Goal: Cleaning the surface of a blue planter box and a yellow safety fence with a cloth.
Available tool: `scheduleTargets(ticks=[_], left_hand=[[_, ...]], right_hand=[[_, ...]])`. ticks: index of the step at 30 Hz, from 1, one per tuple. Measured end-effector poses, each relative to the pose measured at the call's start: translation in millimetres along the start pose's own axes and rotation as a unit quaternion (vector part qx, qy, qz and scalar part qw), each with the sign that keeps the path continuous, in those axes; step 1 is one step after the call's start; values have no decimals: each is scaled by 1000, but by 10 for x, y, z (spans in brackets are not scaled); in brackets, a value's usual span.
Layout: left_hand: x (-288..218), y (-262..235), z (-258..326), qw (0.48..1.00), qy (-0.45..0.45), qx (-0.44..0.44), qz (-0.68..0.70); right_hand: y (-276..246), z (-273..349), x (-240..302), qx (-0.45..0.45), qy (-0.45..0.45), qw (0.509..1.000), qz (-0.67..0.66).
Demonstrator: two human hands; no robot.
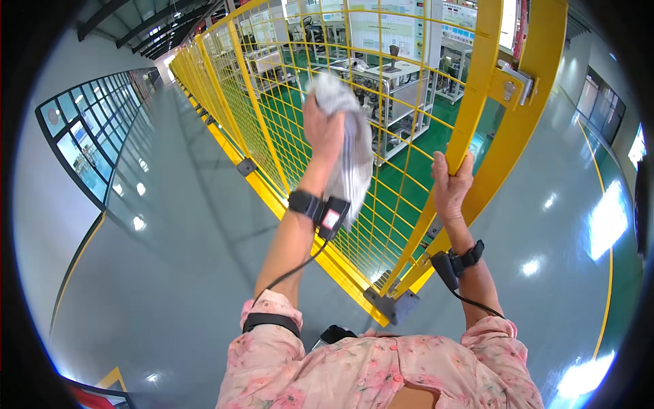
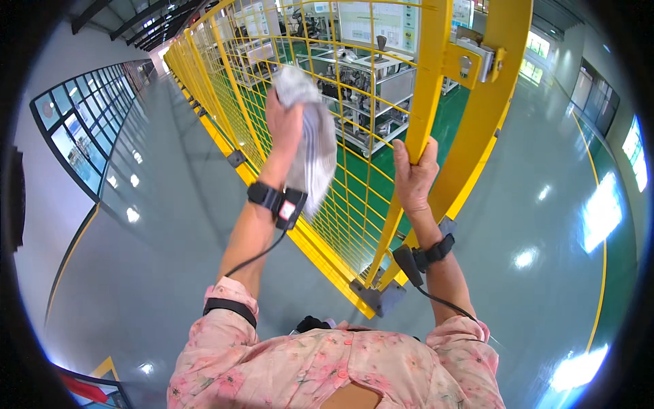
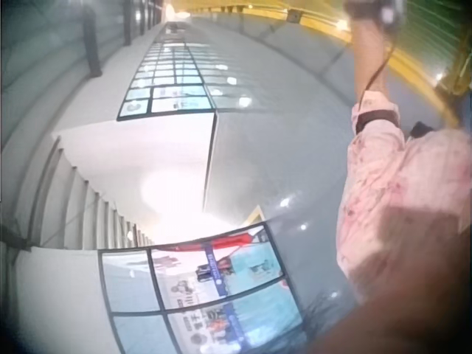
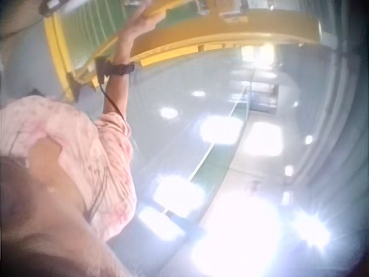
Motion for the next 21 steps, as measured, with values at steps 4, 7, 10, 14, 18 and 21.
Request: scheduleTargets(ticks=[4,7,10,14,18,21], left_hand=[[-491,136,-58,992,92,-63,-63],[19,315,487,995,-9,-15,-98],[383,299,1145,985,-8,109,-136],[1146,124,1821,953,-18,233,-192],[985,11,1085,983,-140,116,-22],[832,-309,-252,999,18,-43,17]], right_hand=[[42,-6,5,9,-12,999,31],[69,-29,-4,1,-15,1000,23],[37,-48,-49,7,-22,999,47],[91,-28,13,1,-27,999,37],[-39,-53,-9,-9,-33,998,55],[83,29,42,-26,2,1000,16]])
Point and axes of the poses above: each hand's wrist, its own z-axis away from the middle knuckle, its own y-axis out of the palm, x = y × z, the point moved 5 cm from there along -z, towards the middle knuckle, and after that the axes turned 8 degrees about -z, right-handed, at the moved point
